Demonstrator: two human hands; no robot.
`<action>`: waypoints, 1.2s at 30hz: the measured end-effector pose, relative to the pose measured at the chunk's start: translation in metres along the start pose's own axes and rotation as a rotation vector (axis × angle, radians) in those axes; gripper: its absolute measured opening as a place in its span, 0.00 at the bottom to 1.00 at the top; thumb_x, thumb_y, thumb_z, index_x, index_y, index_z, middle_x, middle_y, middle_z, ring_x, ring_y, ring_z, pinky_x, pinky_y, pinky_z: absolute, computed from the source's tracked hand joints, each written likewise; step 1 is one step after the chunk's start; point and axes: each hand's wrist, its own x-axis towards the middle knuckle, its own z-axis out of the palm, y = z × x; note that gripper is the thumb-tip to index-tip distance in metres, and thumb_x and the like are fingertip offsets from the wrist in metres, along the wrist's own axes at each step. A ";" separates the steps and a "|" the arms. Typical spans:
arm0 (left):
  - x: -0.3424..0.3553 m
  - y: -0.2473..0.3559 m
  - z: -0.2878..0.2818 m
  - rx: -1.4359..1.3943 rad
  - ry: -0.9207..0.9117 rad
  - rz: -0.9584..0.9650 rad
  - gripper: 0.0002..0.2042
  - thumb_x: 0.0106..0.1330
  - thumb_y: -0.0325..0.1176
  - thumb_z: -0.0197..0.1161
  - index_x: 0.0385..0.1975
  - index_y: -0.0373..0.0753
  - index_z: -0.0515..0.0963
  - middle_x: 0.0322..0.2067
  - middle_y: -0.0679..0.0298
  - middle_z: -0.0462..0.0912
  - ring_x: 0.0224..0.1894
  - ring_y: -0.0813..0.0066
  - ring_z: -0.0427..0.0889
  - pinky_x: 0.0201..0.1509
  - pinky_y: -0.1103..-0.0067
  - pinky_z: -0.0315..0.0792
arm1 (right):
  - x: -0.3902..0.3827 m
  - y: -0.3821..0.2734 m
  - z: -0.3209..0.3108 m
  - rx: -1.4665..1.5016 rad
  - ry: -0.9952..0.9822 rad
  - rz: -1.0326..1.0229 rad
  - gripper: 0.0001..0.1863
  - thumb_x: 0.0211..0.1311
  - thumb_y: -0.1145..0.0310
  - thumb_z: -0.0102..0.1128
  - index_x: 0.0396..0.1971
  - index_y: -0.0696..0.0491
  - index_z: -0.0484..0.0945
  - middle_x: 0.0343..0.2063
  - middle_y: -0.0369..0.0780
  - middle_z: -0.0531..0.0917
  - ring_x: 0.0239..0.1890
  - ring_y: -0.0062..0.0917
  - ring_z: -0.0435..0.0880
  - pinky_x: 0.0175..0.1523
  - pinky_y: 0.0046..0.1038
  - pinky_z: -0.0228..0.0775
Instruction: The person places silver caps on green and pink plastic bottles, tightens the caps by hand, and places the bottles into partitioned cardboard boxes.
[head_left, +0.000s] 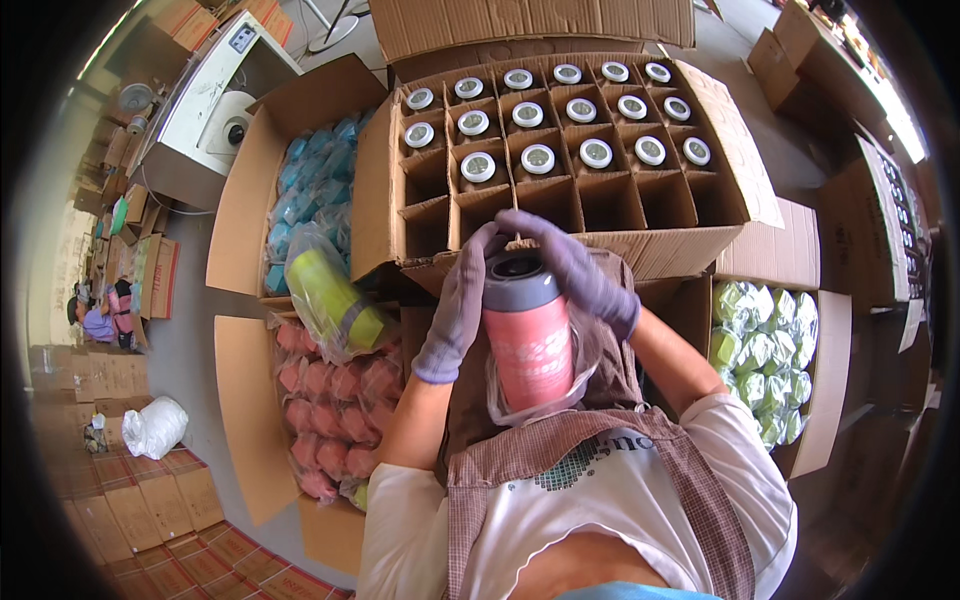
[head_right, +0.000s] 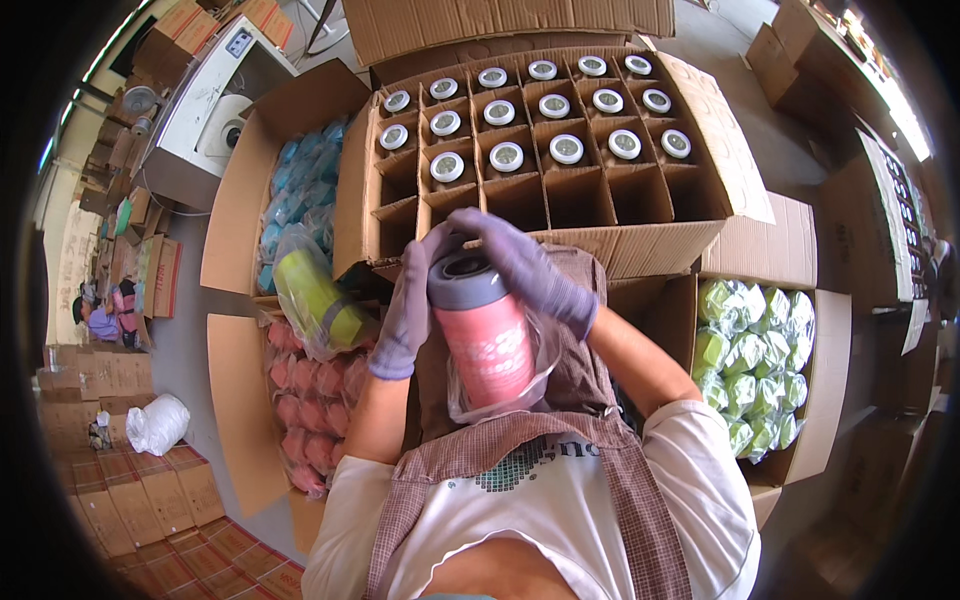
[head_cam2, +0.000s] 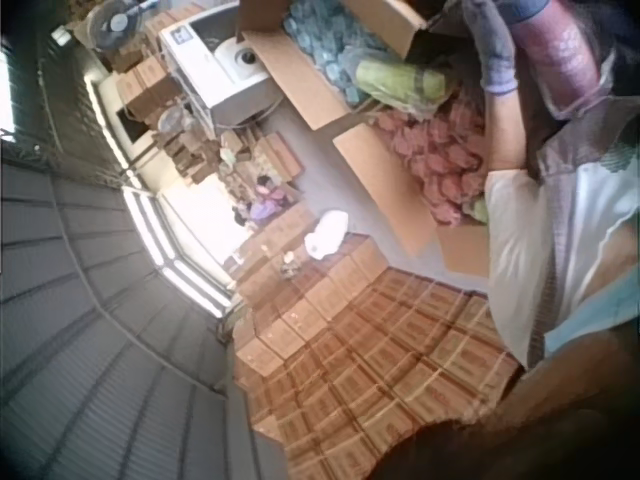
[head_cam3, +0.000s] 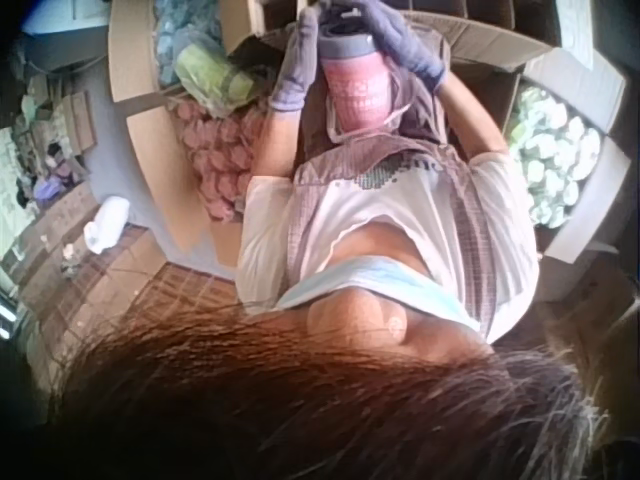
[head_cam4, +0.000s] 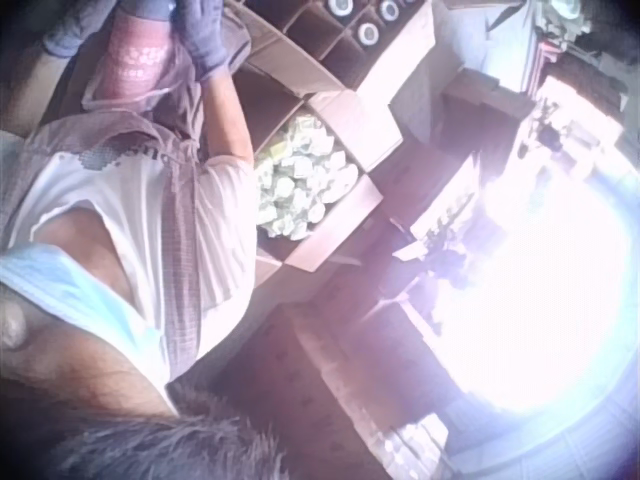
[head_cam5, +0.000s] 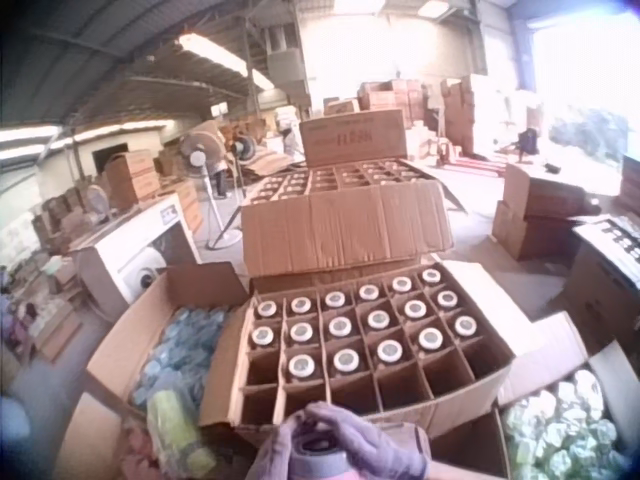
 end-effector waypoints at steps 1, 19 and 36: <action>0.009 0.002 -0.002 -0.141 -0.021 -0.179 0.31 0.81 0.55 0.39 0.65 0.32 0.69 0.61 0.54 0.76 0.63 0.69 0.75 0.67 0.73 0.67 | -0.001 -0.018 0.013 -0.512 0.013 -0.238 0.38 0.72 0.42 0.48 0.65 0.61 0.68 0.63 0.54 0.72 0.67 0.47 0.70 0.72 0.45 0.58; 0.028 -0.006 -0.040 -0.074 0.054 -0.150 0.23 0.79 0.46 0.51 0.61 0.33 0.74 0.53 0.56 0.81 0.55 0.69 0.80 0.61 0.74 0.74 | 0.011 -0.069 0.012 -0.357 -0.230 -0.339 0.29 0.68 0.51 0.56 0.57 0.61 0.76 0.54 0.52 0.79 0.59 0.45 0.78 0.63 0.40 0.68; 0.059 -0.051 -0.026 -0.326 -0.213 -0.400 0.32 0.80 0.54 0.41 0.64 0.25 0.66 0.55 0.49 0.78 0.58 0.65 0.78 0.65 0.71 0.71 | 0.013 -0.060 0.004 -0.457 -0.372 -0.118 0.22 0.72 0.55 0.55 0.53 0.58 0.78 0.49 0.48 0.80 0.54 0.40 0.78 0.61 0.42 0.67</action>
